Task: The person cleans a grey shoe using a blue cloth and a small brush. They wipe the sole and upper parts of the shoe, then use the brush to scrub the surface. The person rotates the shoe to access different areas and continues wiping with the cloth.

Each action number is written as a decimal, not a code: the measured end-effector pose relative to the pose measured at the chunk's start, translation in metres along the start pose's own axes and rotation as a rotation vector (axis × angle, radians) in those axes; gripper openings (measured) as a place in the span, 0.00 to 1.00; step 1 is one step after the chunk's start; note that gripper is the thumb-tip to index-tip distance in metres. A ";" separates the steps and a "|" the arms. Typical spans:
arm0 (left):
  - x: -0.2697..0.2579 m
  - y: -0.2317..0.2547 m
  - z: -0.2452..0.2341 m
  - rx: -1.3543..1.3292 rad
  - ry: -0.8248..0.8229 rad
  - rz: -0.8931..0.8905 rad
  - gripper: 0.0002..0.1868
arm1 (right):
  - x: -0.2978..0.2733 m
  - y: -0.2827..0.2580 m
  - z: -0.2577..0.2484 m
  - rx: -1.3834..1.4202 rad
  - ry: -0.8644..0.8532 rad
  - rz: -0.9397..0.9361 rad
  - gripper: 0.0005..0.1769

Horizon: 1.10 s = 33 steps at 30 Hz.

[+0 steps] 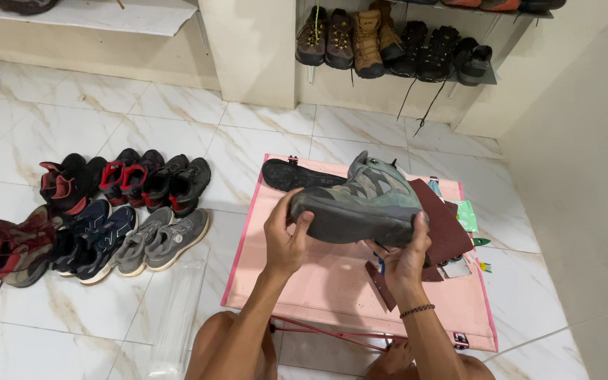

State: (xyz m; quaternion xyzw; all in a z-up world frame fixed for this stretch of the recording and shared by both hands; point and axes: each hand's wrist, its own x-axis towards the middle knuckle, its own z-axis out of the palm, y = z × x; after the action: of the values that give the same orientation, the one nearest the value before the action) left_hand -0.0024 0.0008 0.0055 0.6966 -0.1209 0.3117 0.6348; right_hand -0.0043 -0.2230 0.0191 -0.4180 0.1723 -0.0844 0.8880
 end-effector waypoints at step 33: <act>0.012 -0.012 -0.001 0.363 0.302 0.345 0.12 | 0.002 0.024 -0.011 0.089 0.173 0.427 0.36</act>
State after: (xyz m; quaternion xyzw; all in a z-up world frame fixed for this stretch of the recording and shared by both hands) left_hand 0.0132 0.0065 0.0025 0.7139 -0.0838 0.5316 0.4481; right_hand -0.0067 -0.2157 -0.0063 -0.3238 0.3285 0.0625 0.8851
